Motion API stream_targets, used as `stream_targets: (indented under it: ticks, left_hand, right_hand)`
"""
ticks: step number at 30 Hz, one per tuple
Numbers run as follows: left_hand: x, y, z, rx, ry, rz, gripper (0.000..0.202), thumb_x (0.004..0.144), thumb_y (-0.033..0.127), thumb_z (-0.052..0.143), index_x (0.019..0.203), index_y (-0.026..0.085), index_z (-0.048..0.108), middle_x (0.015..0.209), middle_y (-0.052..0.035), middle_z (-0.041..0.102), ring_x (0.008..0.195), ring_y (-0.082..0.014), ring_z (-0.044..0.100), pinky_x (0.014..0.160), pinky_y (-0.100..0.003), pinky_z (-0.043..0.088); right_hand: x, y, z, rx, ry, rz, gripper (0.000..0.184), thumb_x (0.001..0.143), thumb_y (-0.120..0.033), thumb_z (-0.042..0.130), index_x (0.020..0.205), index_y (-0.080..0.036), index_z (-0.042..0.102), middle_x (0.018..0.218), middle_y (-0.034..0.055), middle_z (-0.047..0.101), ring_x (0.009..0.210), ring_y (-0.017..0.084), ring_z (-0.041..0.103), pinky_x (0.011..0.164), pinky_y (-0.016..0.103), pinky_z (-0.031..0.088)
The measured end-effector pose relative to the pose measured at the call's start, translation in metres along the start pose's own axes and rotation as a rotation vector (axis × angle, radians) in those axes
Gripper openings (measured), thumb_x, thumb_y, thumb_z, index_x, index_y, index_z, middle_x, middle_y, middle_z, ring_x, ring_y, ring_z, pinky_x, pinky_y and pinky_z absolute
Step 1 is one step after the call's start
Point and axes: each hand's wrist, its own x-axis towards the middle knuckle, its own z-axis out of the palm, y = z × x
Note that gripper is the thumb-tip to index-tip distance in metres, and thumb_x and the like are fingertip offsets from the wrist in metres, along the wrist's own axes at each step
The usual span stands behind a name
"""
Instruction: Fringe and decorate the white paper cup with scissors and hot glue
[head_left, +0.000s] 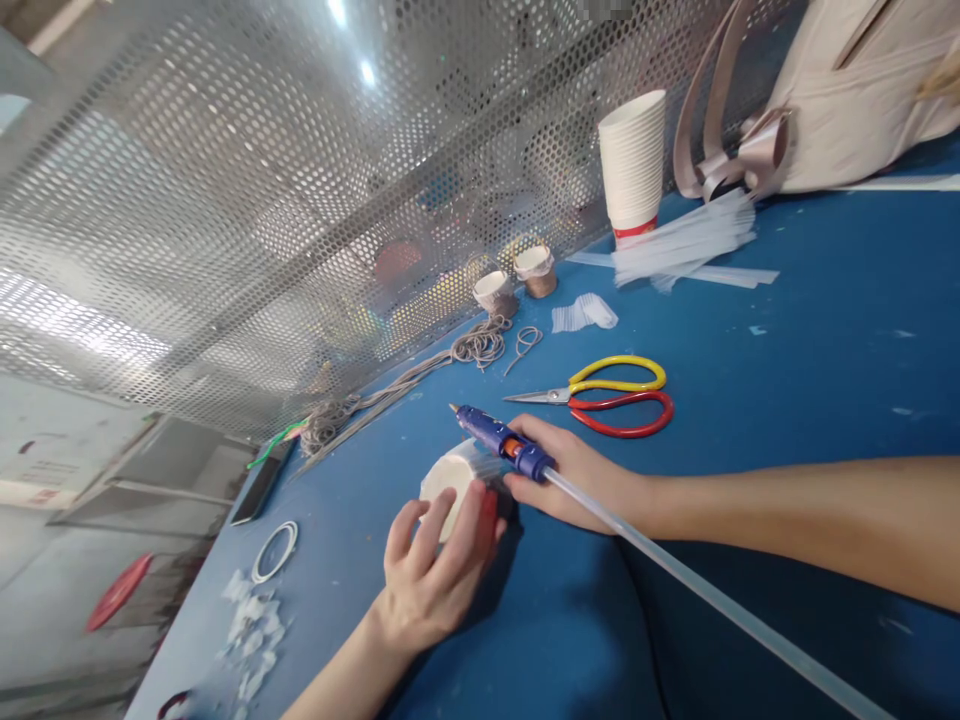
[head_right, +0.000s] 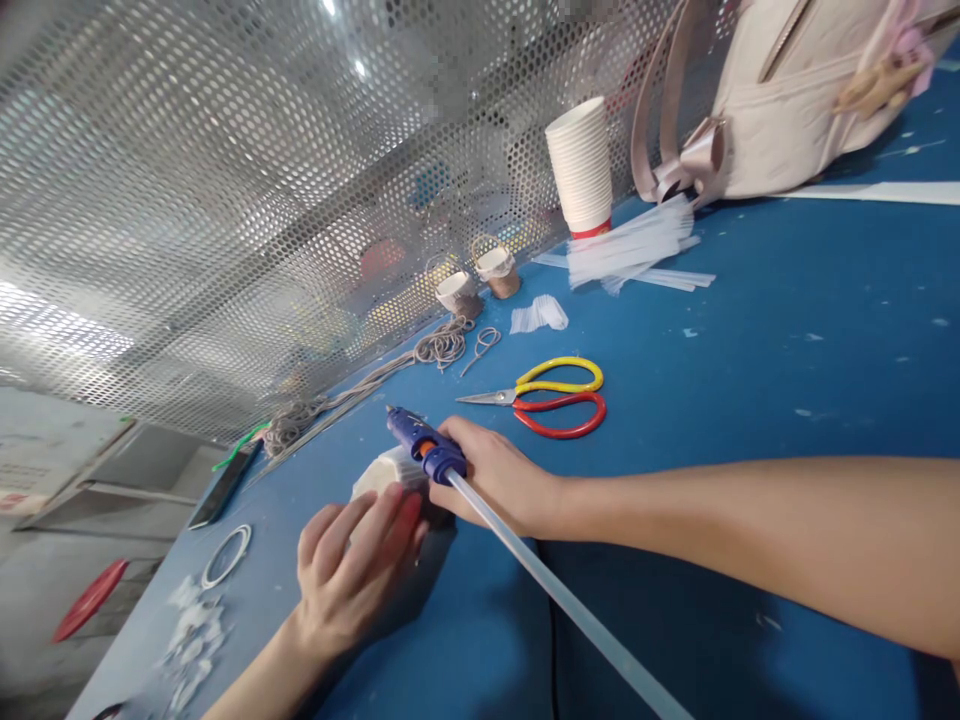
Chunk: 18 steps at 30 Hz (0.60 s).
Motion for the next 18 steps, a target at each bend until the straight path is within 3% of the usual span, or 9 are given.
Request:
stream_targets:
  ticks: [5, 10, 18]
  left_hand:
    - [0.0054, -0.0020, -0.0054, -0.052, -0.139, 0.103, 0.025, 0.084, 0.007, 0.055, 0.100, 0.017, 0.072, 0.109, -0.0073, 0.074, 0.104, -0.0226, 0.066, 0.095, -0.035, 0.044]
    - [0.0023, -0.0073, -0.0048, -0.142, -0.169, 0.147, 0.031, 0.087, 0.010, 0.046, 0.107, 0.013, 0.070, 0.119, -0.0115, 0.070, 0.116, -0.0232, 0.061, 0.103, -0.035, 0.042]
    - [-0.0007, -0.0017, 0.0012, -0.154, -0.103, 0.092, 0.025, 0.085, 0.026, 0.066, 0.105, 0.012, 0.071, 0.110, -0.0096, 0.074, 0.116, -0.0219, 0.062, 0.116, -0.036, 0.031]
  right_hand:
    - [0.0000, 0.0011, 0.0005, 0.031, 0.022, -0.020, 0.017, 0.075, -0.016, 0.058, 0.089, -0.021, 0.050, 0.071, -0.0046, 0.051, 0.065, 0.014, 0.047, 0.062, 0.027, 0.040]
    - [0.0001, -0.0001, 0.0006, 0.040, 0.054, -0.039, 0.015, 0.075, -0.016, 0.057, 0.088, -0.020, 0.051, 0.070, -0.0049, 0.052, 0.067, 0.014, 0.049, 0.065, 0.028, 0.042]
    - [0.0015, -0.0004, 0.0040, 0.112, 0.094, 0.010, 0.015, 0.072, -0.013, 0.059, 0.083, -0.021, 0.053, 0.071, -0.0033, 0.057, 0.072, 0.017, 0.055, 0.071, 0.031, 0.047]
